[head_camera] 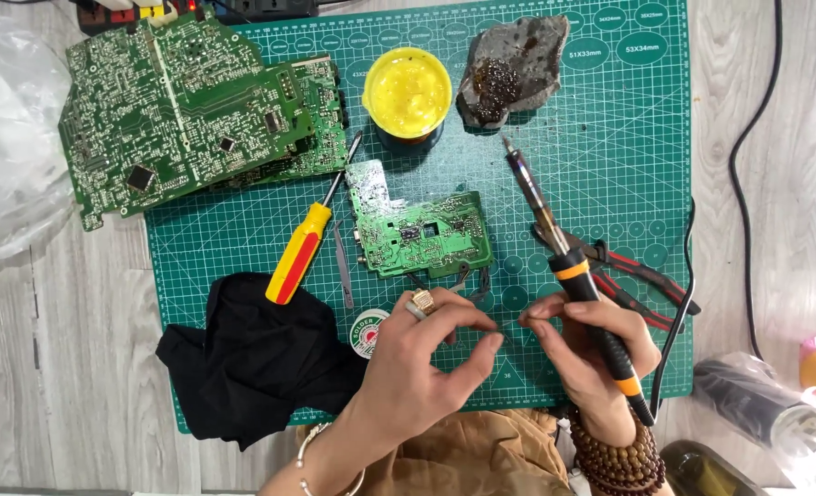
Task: Soldering electronic components onto a printed circuit board using a soldering iron and solder wire.
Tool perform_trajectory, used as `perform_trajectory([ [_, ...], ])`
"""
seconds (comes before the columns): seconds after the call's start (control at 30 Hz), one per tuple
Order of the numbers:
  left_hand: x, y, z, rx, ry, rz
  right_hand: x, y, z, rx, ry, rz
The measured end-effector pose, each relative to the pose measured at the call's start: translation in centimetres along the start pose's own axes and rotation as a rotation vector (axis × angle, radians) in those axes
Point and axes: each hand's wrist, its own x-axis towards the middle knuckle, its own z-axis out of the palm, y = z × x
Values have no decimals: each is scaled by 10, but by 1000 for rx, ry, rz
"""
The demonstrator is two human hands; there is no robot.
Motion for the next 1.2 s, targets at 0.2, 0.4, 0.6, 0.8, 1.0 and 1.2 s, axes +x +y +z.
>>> perform_trajectory([
  [0.2,3,1,-4,-179,-29,-115,1,5,0,22,-24,-45],
  [0.4,3,-5,-4,-184,1,-80,-1,3,0,43,-31,-20],
  [0.6,-10,-46,2,246,197,235,-2,27,-18,104,87,-197],
  [0.8,-8,-52,-30,572,383,210,4,18,-35,193,136,-20],
  [1.0,-6,-60,-32,604,393,170,10,13,-26,115,202,48],
  [1.2,1,-59,-34,650,343,207,0,32,-26,276,192,78],
])
